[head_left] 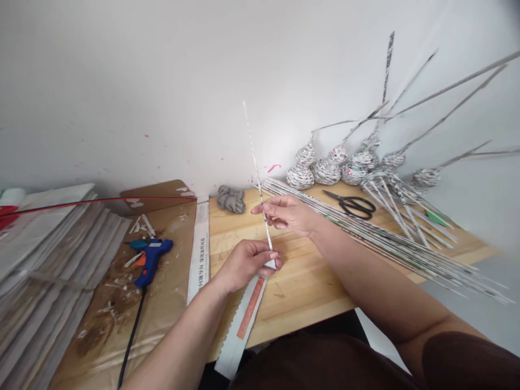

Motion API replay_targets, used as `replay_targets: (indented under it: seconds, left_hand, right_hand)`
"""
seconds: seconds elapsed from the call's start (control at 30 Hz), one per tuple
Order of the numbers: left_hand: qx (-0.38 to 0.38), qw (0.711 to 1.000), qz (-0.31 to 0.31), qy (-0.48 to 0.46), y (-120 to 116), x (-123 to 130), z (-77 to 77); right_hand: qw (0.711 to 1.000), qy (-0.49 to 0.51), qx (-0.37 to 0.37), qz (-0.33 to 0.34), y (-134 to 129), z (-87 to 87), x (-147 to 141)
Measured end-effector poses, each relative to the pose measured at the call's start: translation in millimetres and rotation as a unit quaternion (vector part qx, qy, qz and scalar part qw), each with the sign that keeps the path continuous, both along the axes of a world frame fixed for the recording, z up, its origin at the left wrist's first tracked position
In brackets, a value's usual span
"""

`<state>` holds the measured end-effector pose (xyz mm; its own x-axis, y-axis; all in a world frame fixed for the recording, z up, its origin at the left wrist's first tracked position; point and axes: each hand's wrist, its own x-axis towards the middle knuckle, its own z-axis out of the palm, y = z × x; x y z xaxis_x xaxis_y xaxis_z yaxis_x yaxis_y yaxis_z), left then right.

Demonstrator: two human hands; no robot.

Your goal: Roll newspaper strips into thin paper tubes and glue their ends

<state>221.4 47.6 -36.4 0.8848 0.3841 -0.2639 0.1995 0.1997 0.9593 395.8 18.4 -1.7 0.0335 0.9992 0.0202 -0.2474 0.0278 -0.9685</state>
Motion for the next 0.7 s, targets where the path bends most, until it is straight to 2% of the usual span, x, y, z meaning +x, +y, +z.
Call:
replay_targets:
  seconds: [0.17,0.33,0.5,0.53,0.63,0.7]
  left_hand:
    - [-0.015,1.000,-0.002,-0.006,-1.1,-0.5,2.0]
    - [-0.020,1.000,0.010,-0.003,1.3,-1.8,3.9]
    - [-0.038,0.999,0.013,-0.005,0.9,-1.5,6.3]
    - [-0.037,0.999,0.015,-0.004,0.8,-1.4,6.5]
    - [-0.031,0.999,0.027,-0.003,0.8,-1.4,5.9]
    - [-0.036,0.999,0.025,-0.005,0.8,-1.4,5.2]
  right_hand:
    - [0.999,-0.017,-0.006,-0.050,-0.2,1.7,3.5]
    - [0.996,-0.067,-0.008,0.055,-1.7,0.2,3.7]
    - [0.998,-0.047,0.000,-0.047,-0.9,0.1,1.3]
    - [0.999,-0.042,0.003,-0.035,-1.1,0.8,1.5]
    - [0.996,-0.058,-0.006,0.065,-2.2,1.7,2.7]
    - [0.995,-0.067,-0.018,0.072,-2.0,0.5,2.7]
